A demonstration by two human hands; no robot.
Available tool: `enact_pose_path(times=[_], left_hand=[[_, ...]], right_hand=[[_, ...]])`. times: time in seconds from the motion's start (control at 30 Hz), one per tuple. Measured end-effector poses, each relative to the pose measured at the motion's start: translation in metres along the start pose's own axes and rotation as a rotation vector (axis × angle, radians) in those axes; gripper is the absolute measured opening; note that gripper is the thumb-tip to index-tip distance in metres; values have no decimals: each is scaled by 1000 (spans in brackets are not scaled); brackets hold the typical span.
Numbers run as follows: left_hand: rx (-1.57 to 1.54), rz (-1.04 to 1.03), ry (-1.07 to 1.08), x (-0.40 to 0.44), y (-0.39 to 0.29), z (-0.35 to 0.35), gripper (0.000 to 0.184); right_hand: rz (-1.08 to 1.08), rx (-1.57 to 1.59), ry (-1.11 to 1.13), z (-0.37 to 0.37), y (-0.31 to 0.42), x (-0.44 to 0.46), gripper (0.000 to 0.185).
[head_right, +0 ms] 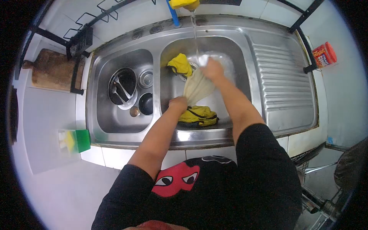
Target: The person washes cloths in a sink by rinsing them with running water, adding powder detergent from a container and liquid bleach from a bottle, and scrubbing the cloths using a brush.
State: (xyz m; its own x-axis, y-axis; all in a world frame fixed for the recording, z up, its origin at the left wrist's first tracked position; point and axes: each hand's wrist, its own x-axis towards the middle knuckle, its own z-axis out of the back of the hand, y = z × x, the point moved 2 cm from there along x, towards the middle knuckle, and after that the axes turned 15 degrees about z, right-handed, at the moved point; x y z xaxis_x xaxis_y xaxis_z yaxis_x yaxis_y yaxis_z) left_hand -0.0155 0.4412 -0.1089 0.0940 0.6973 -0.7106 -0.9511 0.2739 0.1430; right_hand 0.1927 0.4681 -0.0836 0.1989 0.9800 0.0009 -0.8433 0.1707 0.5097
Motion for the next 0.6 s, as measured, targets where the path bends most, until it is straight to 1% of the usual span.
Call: enact_pose_path(times=[0.03, 0.1, 0.2, 0.23, 0.3, 0.37, 0.4, 0.43, 0.47, 0.5, 0.53, 0.6], left_hand=[[-39, -2, -39, 4, 0, -4, 33], [-116, -6, -114, 9, 1, -11, 31], [-11, -112, -38, -2, 3, -3, 35], [-14, -118, -28, -2, 5, -8, 35], [-20, -145, -32, 7, 4, -9, 35], [-29, -261, -120, 10, 6, 5, 33], [-265, -172, -210, 12, 8, 15, 30], [-493, -70, -295, 1, 12, 36, 28], [-790, -129, -462, -7, 16, 52, 27], [-870, -191, -527, -9, 16, 67, 28], [-947, -258, -594, -14, 16, 78, 29], [-867, -426, -573, -35, 1, 100, 29]], right_hand=[[78, 93, -51, -21, 18, -13, 59], [357, 226, 196, -39, 57, -56, 59], [83, 88, 149, -30, 11, -39, 60], [-47, 85, 110, -9, 5, -30, 61], [-123, -35, -16, 4, -24, -11, 62], [-58, 5, -47, 9, -45, 7, 56], [-34, 32, -46, 0, -52, 5, 53], [-23, 33, -40, 3, -47, -3, 54], [-10, 34, -39, 18, -35, -9, 56], [22, -47, -95, 27, -20, -21, 52], [76, -87, -24, 18, -18, -25, 50], [195, -180, 106, 11, -19, -25, 47]])
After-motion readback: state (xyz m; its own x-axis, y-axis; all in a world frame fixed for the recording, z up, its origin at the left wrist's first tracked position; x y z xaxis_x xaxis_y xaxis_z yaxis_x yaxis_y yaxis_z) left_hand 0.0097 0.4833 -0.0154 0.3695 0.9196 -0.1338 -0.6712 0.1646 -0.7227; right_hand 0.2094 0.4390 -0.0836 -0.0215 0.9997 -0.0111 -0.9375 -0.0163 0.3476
